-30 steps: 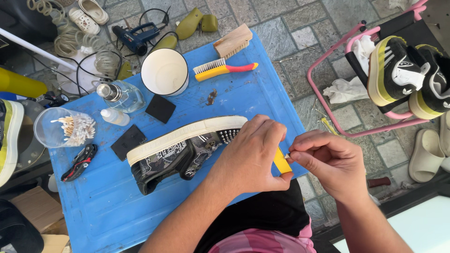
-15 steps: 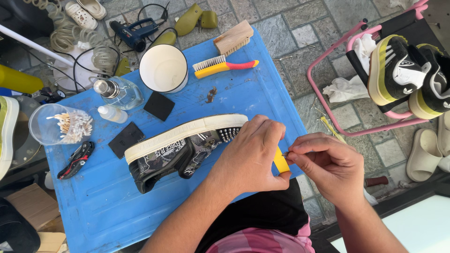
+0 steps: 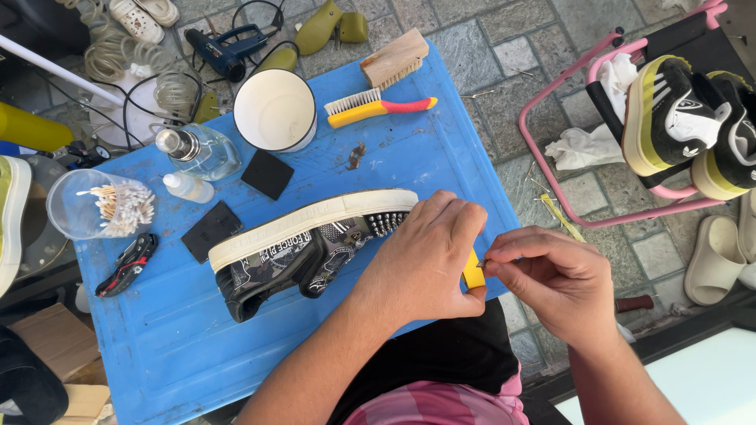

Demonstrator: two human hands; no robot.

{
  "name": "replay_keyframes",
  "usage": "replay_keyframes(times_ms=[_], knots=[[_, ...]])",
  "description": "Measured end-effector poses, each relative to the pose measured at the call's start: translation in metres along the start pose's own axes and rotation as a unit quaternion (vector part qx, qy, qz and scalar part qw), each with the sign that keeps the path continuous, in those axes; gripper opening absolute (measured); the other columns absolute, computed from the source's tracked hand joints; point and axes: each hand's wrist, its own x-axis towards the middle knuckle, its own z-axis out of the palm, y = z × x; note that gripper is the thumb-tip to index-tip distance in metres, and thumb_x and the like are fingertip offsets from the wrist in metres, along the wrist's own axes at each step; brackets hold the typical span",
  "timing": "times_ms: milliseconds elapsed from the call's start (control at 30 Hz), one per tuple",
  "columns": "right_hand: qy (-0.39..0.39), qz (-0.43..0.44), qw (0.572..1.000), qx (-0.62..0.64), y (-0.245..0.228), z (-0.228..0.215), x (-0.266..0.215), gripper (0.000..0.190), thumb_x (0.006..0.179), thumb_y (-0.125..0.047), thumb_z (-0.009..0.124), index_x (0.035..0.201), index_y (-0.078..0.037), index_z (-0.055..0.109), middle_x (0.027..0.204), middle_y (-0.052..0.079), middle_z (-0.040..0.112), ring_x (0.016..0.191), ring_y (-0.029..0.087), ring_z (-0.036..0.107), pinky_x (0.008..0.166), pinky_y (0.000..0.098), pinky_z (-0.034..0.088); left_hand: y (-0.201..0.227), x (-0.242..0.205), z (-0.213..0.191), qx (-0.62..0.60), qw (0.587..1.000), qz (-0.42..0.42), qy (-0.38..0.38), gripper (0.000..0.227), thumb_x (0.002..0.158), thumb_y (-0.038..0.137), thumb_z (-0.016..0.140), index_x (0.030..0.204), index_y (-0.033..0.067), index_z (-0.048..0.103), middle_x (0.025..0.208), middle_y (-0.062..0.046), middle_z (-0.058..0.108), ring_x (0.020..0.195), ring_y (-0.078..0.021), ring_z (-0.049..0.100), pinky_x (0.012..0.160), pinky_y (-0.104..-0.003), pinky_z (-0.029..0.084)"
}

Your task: The person applies yellow masking tape along the sole edge of a black sneaker with white stripes. They then place the shoe on a rack and repeat the taping process on a second black sneaker with a studded design, carefully aligning the tape along the sole perimeter.

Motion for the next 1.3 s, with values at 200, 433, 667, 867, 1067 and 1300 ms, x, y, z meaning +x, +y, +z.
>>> replay_keyframes(times_ms=[200,433,667,867,1067,1300], knots=[[0.008,-0.02,1.0,-0.011,0.001,0.002,0.001,0.018,0.087,0.014,0.071,0.104,0.006,0.07,0.108,0.017,0.072,0.098,0.019,0.074,0.084,0.0304,0.065,0.0,0.002,0.002,0.004,1.0,0.003,-0.014,0.07,0.056,0.022,0.087,0.109,0.0041,0.044,0.103,-0.016,0.06,0.108,-0.0371,0.056,0.093,-0.048,0.047],[-0.012,-0.007,0.999,-0.042,-0.001,-0.001,0.004,0.017,0.087,0.012,0.072,0.102,0.005,0.072,0.105,0.014,0.073,0.094,0.018,0.075,0.078,0.0284,0.066,-0.002,0.004,0.003,0.014,0.999,-0.006,-0.03,0.067,0.057,0.022,0.086,0.107,0.0045,0.044,0.101,-0.016,0.059,0.107,-0.0368,0.056,0.092,-0.047,0.047],[-0.042,0.027,0.997,-0.052,0.005,-0.007,0.004,0.018,0.084,0.014,0.069,0.1,0.005,0.073,0.103,0.014,0.074,0.093,0.019,0.075,0.076,0.0292,0.063,-0.01,0.001,0.012,0.009,1.0,0.004,-0.019,0.069,0.055,0.021,0.087,0.108,0.0043,0.045,0.104,-0.015,0.06,0.111,-0.0374,0.057,0.094,-0.048,0.047],[0.022,0.005,0.999,0.033,0.029,-0.009,0.008,0.017,0.092,0.013,0.066,0.106,0.004,0.069,0.111,0.013,0.071,0.101,0.019,0.073,0.091,0.0318,0.061,-0.016,-0.011,0.019,-0.026,0.996,0.014,0.085,0.064,0.067,0.016,0.086,0.115,0.0038,0.045,0.12,-0.017,0.059,0.125,-0.0399,0.057,0.106,-0.048,0.049],[0.061,-0.057,0.949,-0.303,0.053,0.001,0.028,0.011,0.097,0.006,0.072,0.106,0.0,0.071,0.108,0.012,0.074,0.099,0.02,0.071,0.089,0.0297,0.055,-0.008,-0.047,0.007,-0.077,0.985,-0.031,0.152,0.065,0.072,0.017,0.089,0.119,0.0058,0.045,0.145,-0.021,0.048,0.134,-0.0397,0.055,0.112,-0.042,0.05],[0.005,-0.164,0.911,-0.378,0.036,0.028,0.042,0.027,0.085,0.006,0.069,0.111,-0.002,0.07,0.12,0.015,0.072,0.118,0.03,0.067,0.104,0.0386,0.052,-0.011,-0.056,-0.014,-0.118,0.974,-0.037,0.191,0.08,0.075,0.021,0.091,0.134,0.004,0.04,0.146,-0.024,0.044,0.139,-0.0393,0.051,0.115,-0.042,0.049]])
